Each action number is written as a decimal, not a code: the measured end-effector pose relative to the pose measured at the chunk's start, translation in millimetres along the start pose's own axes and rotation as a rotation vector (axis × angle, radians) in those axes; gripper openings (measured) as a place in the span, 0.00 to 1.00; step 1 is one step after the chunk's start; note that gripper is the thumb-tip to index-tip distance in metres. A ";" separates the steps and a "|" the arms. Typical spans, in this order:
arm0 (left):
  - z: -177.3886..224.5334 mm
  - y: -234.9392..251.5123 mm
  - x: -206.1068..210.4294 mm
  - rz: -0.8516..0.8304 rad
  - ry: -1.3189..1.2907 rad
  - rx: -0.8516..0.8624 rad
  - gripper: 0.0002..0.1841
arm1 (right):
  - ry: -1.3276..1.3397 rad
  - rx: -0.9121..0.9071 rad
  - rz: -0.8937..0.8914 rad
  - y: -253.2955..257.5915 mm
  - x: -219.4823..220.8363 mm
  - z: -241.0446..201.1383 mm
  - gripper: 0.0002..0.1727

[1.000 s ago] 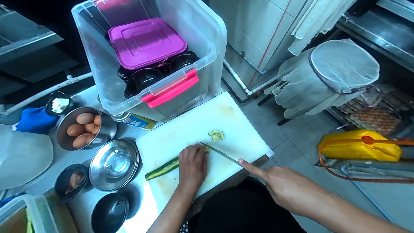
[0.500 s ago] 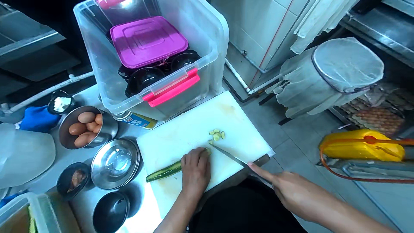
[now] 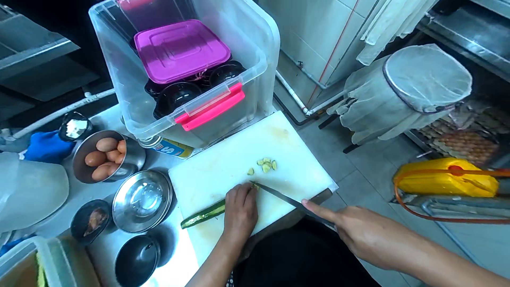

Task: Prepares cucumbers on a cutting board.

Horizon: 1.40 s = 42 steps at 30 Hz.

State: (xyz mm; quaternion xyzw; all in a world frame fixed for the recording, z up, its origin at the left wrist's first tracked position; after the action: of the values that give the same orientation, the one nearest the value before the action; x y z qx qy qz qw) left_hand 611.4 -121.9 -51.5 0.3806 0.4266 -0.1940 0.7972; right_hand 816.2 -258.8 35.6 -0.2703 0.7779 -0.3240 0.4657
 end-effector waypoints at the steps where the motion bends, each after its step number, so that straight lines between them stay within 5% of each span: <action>1: 0.3 -0.5 -0.2 0.004 -0.001 0.001 0.11 | -0.009 0.001 -0.005 1.8 -1.6 -1.5 0.49; 10: 4.3 -5.2 -0.9 -0.003 -0.015 -0.013 0.12 | -0.113 0.046 0.011 13.7 9.9 -5.2 0.55; 16: -12.4 -2.6 -11.4 -0.201 0.153 -0.074 0.21 | -0.096 0.061 0.058 19.4 20.5 1.8 0.53; 23: -31.3 20.2 -3.8 -0.151 0.107 -0.043 0.19 | -0.088 0.096 0.135 33.3 12.9 8.0 0.50; 42: -14.8 1.2 -4.4 -0.063 0.041 -0.084 0.15 | -0.019 0.006 -0.047 10.6 -14.1 -1.7 0.47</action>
State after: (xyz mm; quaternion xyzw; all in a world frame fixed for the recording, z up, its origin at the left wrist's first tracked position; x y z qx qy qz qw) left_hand 601.8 -109.8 -52.5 0.3372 0.4624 -0.1929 0.7970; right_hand 819.3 -241.3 36.0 -0.2901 0.7658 -0.3345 0.4663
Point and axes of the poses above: each hand's wrist, its own y-axis towards the middle knuckle, its own x-axis out of the palm, z = x × y, the point moved 7 cm from there along y, towards the middle knuckle, and after that the axes turned 2 degrees about -y, right-handed, at the moved point
